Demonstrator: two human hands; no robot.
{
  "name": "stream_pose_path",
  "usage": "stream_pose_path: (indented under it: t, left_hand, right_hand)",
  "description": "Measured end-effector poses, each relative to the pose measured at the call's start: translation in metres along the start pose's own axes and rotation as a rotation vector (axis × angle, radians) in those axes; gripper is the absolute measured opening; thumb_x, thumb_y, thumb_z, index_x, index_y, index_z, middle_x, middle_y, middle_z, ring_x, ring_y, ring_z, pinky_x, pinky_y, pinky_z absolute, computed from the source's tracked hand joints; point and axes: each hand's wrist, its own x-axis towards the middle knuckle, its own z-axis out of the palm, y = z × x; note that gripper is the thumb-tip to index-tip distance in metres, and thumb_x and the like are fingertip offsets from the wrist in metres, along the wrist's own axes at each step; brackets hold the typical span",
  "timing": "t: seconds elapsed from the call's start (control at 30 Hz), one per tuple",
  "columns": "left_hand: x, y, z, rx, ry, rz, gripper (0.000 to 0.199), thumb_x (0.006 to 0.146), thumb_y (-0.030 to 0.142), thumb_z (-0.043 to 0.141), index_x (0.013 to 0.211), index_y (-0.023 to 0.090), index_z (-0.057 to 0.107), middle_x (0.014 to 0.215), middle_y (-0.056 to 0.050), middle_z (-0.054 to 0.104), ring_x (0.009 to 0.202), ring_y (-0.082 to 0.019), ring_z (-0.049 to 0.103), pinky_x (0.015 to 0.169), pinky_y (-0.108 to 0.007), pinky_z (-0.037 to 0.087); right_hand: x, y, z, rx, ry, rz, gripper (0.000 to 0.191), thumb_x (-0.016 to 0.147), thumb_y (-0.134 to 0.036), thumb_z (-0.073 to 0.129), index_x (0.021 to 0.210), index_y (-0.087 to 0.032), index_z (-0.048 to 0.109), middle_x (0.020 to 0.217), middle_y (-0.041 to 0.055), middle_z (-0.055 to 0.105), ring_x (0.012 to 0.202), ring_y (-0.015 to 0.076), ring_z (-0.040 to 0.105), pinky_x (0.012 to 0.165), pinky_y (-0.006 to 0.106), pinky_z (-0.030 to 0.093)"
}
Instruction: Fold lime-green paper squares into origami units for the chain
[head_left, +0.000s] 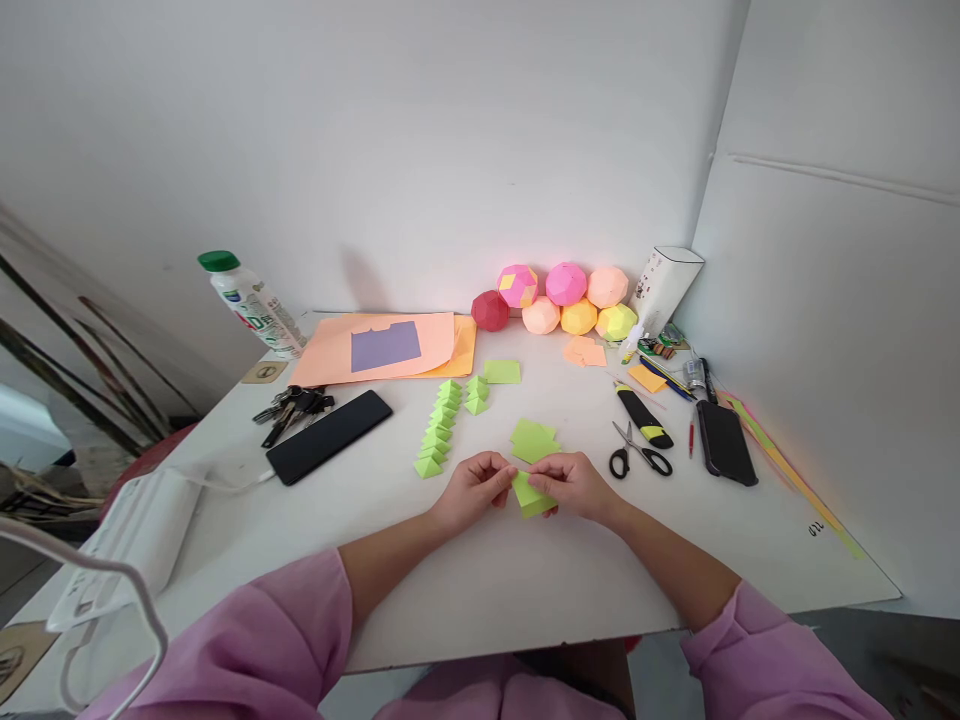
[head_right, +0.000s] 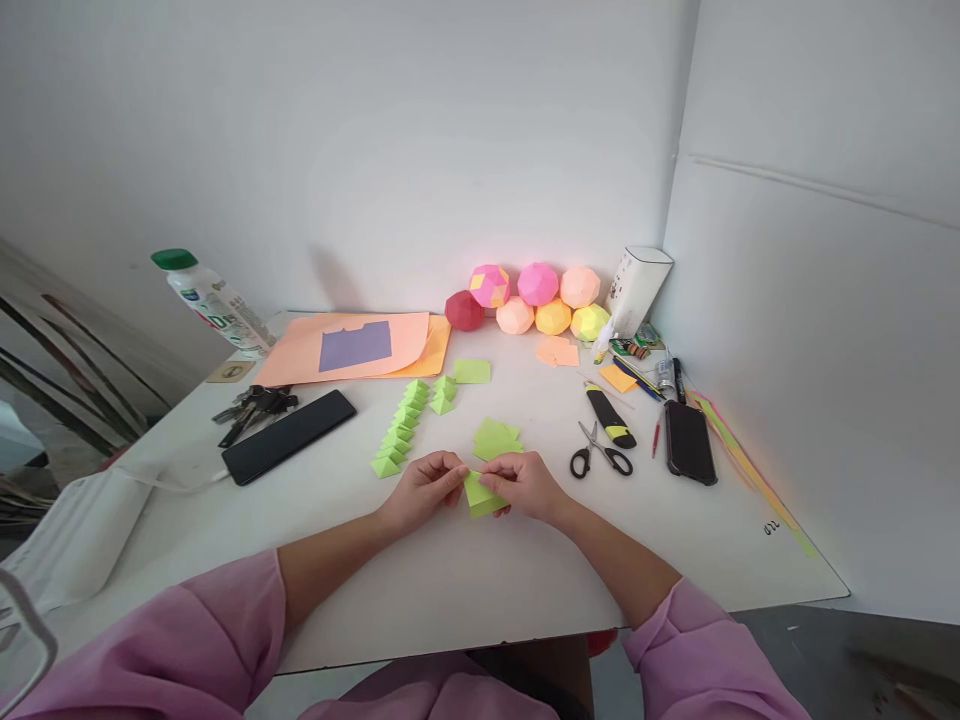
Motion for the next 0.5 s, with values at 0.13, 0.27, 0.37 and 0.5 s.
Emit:
stream_pose_path:
  t: [0.13,0.27,0.37,0.5]
  left_hand:
    - [-0.0006,0.0025,0.0,0.001,0.009,0.013,0.034,0.08,0.048,0.051,0.065,0.017,0.047,0.047,0.005,0.051,0.043,-0.008,0.044,0.048,-0.022,0.037]
    - [-0.0012,0.0009,-0.0013,-0.009,-0.053,0.016,0.029,0.078,0.046,0.055,0.081,0.017,0.052,0.052,0.005,0.052,0.047,-0.009,0.047,0.051,-0.023,0.038]
    - [-0.001,-0.0039,-0.0024,0.018,-0.114,-0.021,0.029,0.072,0.041,0.064,0.081,0.017,0.053,0.056,0.005,0.052,0.048,-0.008,0.048,0.05,-0.022,0.037]
    - [-0.0004,-0.0066,-0.0013,0.045,-0.1,-0.052,0.027,0.072,0.04,0.064,0.075,0.016,0.053,0.058,0.004,0.054,0.048,-0.008,0.048,0.048,-0.021,0.035]
  right_hand:
    - [0.001,0.0009,-0.0021,0.062,-0.011,0.052,0.027,0.074,-0.04,0.063,0.082,-0.013,0.066,0.06,0.0007,0.063,0.045,0.0123,0.058,0.042,0.024,0.049]
    - [0.0013,0.0014,-0.0022,0.079,-0.016,0.063,0.028,0.074,-0.039,0.064,0.082,-0.013,0.066,0.06,0.0009,0.063,0.045,0.0117,0.058,0.041,0.024,0.049]
    - [0.0011,0.0023,-0.0004,0.075,-0.032,0.071,0.028,0.073,-0.04,0.065,0.08,-0.012,0.066,0.059,0.0,0.061,0.046,0.0107,0.056,0.041,0.023,0.05]
    - [0.0008,0.0036,0.0019,0.051,-0.043,0.073,0.029,0.073,-0.04,0.064,0.079,-0.012,0.066,0.059,-0.0004,0.06,0.047,0.0102,0.056,0.041,0.023,0.05]
